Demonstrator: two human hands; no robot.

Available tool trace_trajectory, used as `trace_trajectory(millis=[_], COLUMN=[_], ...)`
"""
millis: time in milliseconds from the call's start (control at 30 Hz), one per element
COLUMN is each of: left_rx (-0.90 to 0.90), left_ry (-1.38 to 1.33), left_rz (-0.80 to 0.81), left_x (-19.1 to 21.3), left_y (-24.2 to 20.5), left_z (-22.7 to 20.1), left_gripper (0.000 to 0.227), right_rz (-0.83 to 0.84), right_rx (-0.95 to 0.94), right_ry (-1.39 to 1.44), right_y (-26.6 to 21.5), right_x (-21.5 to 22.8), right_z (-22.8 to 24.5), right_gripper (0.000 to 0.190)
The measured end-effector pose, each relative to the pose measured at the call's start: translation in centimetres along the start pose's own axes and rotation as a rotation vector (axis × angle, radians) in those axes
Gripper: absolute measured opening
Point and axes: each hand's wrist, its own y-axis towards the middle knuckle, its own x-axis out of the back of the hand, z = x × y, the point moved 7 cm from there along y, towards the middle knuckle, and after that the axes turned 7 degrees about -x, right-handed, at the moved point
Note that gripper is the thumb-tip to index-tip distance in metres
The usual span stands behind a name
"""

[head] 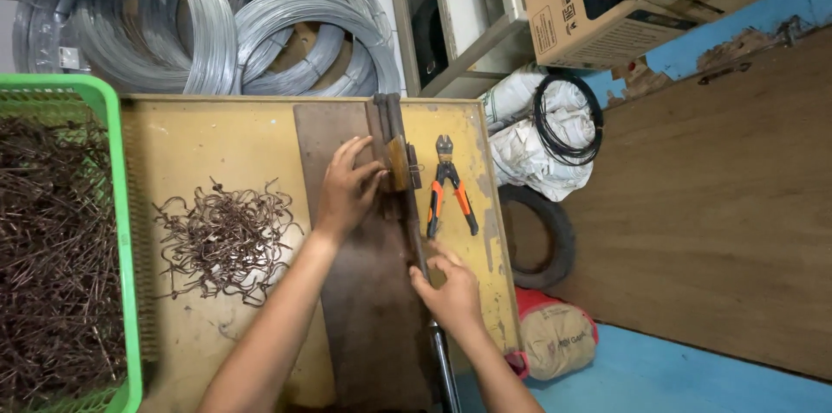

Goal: The person repeatedly picks small wire pieces from a green basket, places them into a metal bending jig on a workbench, and uses a long-handled lever to bend each piece. Finished bent wires are placed back into the basket. The process is repeated continuously throughout the clip.

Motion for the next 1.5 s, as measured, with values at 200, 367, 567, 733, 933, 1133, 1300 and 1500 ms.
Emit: trace_trajectory(millis=[200,367,567,733,933,1133,1300,1500], left_rx=[-0.064,-0.106,-0.155,-0.163,-0.170,-0.146,-0.126,-0.070], left_ry=[0.055,0.065,0.077,0.084,0.037,0.048,0.069,0.044], left_rz=[0.021,0.061,0.034,0.047,0.004,0.019,0.029,-0.003], left_x=[1.0,1.7,1.3,1.6,1.6,0.4,1.6,1.1], left_y=[0.8,1.5,1.5,1.4,1.6,0.5,1.1,0.7], left_z=[-0.7,-1.7,-1.5,-1.6,-2.0,-0.7,-1.8,-1.6], left_gripper=[0.011,0.010,0.013,0.013,0.014,0.007,0.005,0.011], right_rz=[0.668,0.755,0.712,0.678,0.594,0.453,0.419,0.542], right_rx=[-0.957,-1.065,-1.037,-1.030,-0.990,-0.971,-0.979,-1.013], right_ry=[0.839,0.800,0.677,0.699,0.573,0.473,0.486,0.575], right_y=[-7.1,-8.1,-5.9,-5.2,-4.7,-4.5,-4.6,-5.0], right_x=[-2.9,-2.7,-3.3,-3.4,-2.4,-4.1,-5.6,-3.1], right_z=[-3.5,-2.8,-2.3,-1.2,0.2,-2.4,-4.5,-1.0], right_gripper=[0.039,0.024,0.039,0.050,0.052,0.051,0.047,0.037])
